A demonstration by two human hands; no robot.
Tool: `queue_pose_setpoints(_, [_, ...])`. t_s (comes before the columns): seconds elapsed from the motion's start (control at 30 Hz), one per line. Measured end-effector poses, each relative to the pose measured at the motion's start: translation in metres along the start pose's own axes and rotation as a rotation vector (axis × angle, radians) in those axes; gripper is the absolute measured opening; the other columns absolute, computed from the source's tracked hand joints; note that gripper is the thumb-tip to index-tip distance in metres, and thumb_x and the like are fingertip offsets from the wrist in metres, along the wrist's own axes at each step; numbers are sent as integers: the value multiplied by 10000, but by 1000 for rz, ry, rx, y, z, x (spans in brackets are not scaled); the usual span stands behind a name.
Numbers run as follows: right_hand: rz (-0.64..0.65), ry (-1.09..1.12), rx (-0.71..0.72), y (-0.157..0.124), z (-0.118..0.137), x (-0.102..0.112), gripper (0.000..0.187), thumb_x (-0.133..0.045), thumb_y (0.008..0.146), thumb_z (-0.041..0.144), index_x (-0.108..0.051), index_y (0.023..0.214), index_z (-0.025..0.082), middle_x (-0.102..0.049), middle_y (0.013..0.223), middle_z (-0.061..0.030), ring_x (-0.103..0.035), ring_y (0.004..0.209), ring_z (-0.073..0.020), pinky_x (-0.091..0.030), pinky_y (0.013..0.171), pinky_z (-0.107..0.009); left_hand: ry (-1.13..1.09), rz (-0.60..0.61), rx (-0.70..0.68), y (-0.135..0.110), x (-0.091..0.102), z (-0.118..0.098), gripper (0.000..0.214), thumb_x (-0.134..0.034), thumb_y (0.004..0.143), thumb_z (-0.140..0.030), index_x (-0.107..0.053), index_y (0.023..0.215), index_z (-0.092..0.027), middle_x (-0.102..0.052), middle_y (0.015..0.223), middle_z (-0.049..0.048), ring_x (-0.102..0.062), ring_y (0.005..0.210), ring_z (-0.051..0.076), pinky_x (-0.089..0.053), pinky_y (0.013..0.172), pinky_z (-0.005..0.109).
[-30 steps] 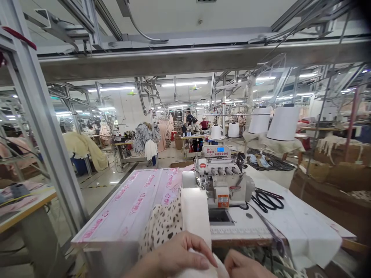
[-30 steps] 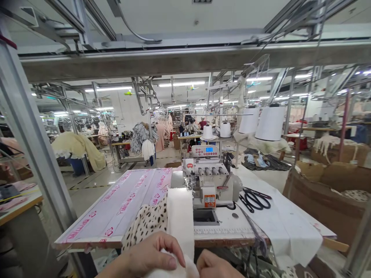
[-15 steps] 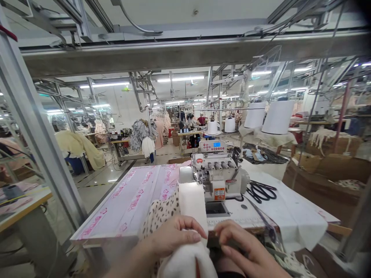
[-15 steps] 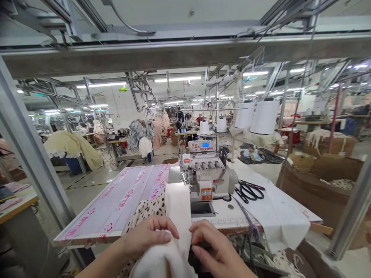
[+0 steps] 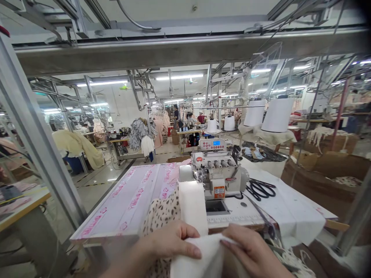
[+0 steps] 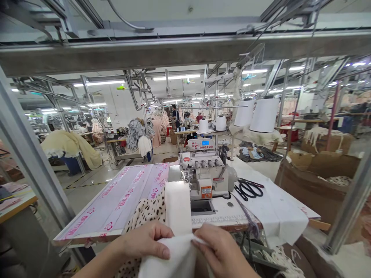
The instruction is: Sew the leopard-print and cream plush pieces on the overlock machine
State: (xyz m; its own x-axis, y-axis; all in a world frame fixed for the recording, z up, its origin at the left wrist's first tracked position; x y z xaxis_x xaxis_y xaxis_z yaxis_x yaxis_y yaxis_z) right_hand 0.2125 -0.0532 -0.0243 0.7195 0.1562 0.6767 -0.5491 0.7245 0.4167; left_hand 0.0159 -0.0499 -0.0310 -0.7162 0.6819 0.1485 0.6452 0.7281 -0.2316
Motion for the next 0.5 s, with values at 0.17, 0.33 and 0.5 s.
queue_pose_setpoints(0.17, [-325, -72, -24, 13, -9, 57, 263, -378, 888, 345, -508, 717, 192, -536, 697, -31, -522, 687, -168, -409, 631, -260, 254, 240, 58, -20, 2, -3, 353, -695, 642, -454, -673, 774, -127, -521, 626, -2, -416, 582, 97, -338, 558, 199])
queue_pose_setpoints(0.33, [-293, -82, -152, 27, -18, 92, 278, -478, 825, 361, -566, 678, 142, -501, 601, 33, -479, 605, -102, -355, 565, -198, 279, -144, -232, -42, 37, -40, 320, -580, 752, -430, -658, 821, -127, -573, 950, 69, -507, 849, 193, -410, 725, 245])
queue_pose_setpoints(0.5, [165, 235, -268, 23, -13, 89, 390, -427, 757, 311, -620, 769, -28, -447, 556, 89, -418, 537, -4, -263, 502, -128, 10, -813, -244, -85, 89, -66, 229, -642, 684, -335, -586, 801, -146, -580, 696, -16, -488, 575, 98, -372, 491, 147])
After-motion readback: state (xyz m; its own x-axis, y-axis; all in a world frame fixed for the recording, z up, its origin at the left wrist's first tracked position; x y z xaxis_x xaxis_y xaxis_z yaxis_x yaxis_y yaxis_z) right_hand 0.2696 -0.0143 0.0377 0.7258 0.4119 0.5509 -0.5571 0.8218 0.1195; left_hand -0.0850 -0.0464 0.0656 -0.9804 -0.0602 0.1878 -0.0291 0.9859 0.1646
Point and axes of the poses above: each hand's wrist, its own y-axis towards the middle knuckle, its own x-axis out of the back of the hand, z = x × y, the point moved 4 cm from there along y, towards the middle knuckle
